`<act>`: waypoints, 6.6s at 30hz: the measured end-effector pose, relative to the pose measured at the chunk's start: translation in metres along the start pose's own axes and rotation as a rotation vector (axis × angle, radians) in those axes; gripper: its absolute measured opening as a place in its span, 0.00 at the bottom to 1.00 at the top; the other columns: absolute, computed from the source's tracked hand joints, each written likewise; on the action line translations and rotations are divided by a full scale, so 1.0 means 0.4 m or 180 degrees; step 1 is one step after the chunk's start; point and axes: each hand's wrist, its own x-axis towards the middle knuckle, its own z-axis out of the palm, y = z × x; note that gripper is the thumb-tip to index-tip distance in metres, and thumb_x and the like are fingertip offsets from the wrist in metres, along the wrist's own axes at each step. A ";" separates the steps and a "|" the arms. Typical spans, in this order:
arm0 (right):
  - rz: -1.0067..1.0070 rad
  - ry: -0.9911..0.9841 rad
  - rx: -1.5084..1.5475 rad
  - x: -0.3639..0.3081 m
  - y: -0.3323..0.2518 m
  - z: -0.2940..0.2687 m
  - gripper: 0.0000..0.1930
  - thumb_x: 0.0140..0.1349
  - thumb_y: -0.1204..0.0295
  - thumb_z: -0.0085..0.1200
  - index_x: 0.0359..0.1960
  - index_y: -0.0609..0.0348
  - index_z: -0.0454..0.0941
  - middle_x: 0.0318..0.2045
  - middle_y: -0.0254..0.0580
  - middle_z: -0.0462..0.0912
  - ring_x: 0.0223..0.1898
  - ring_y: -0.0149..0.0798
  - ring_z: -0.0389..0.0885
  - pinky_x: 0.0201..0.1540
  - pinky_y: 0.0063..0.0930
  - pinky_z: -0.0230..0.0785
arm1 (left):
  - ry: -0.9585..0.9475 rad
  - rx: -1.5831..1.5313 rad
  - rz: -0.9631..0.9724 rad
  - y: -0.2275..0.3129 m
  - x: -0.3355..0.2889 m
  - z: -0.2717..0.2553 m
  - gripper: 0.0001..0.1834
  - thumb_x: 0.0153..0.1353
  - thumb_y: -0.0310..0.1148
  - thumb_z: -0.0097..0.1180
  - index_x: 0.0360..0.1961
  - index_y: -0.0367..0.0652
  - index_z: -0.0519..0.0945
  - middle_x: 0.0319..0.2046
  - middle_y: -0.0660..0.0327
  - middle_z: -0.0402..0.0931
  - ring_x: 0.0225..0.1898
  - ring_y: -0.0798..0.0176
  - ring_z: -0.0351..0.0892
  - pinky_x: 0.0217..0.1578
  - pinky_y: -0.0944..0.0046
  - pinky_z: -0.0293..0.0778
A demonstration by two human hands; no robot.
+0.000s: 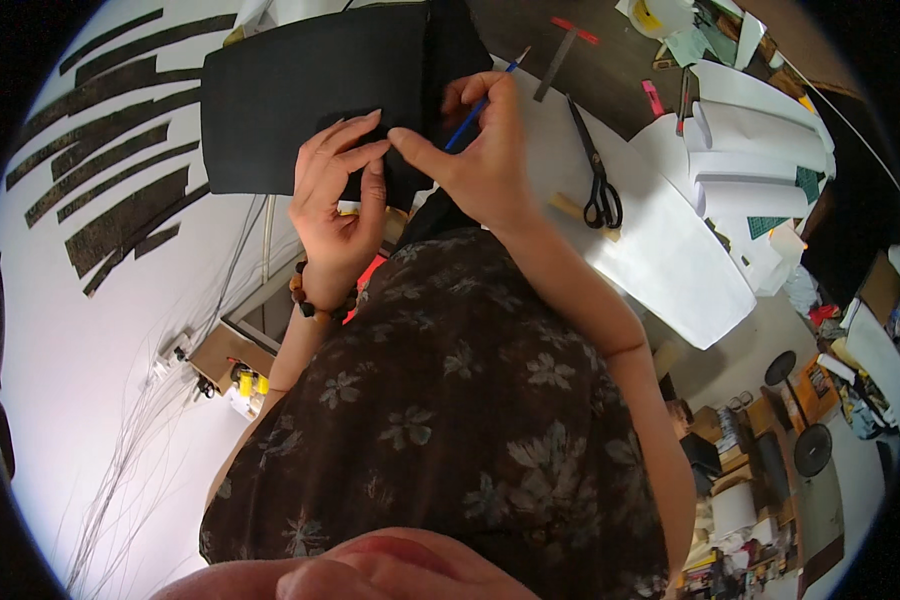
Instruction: The person applies glue to a black fabric strip and attaches it to a cardboard lampshade frame. They then iron the fabric to secure it, trim excess fabric with scissors, and smooth the edges with a sanding block. The process is repeated for multiple edges of the lampshade.
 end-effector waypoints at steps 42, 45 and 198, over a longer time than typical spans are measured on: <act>-0.0402 -0.0017 -0.4576 0.482 0.440 -0.363 0.35 0.55 0.63 0.63 0.64 0.63 0.67 0.62 0.66 0.65 0.58 0.66 0.69 0.63 0.49 0.65 | -0.1801 0.0810 0.0892 -0.061 0.161 -0.024 0.36 0.65 0.44 0.56 0.71 0.40 0.63 0.73 0.51 0.55 0.75 0.46 0.50 0.72 0.42 0.46; -0.1197 0.0439 -0.4255 0.615 0.392 -0.298 0.30 0.59 0.61 0.60 0.62 0.56 0.70 0.61 0.64 0.70 0.58 0.65 0.70 0.60 0.50 0.67 | -0.2025 0.0935 0.0794 -0.047 0.169 -0.030 0.40 0.67 0.55 0.50 0.73 0.43 0.60 0.74 0.53 0.52 0.76 0.46 0.46 0.73 0.42 0.42; 0.0559 -0.0199 -0.3730 0.146 -0.447 0.095 0.17 0.65 0.63 0.51 0.54 0.49 0.74 0.39 0.56 0.82 0.41 0.53 0.82 0.50 0.38 0.69 | 0.2898 -0.1345 -0.0454 -0.531 0.018 -0.292 0.09 0.65 0.20 0.56 0.46 0.34 0.80 0.59 0.51 0.74 0.48 0.63 0.79 0.48 0.68 0.76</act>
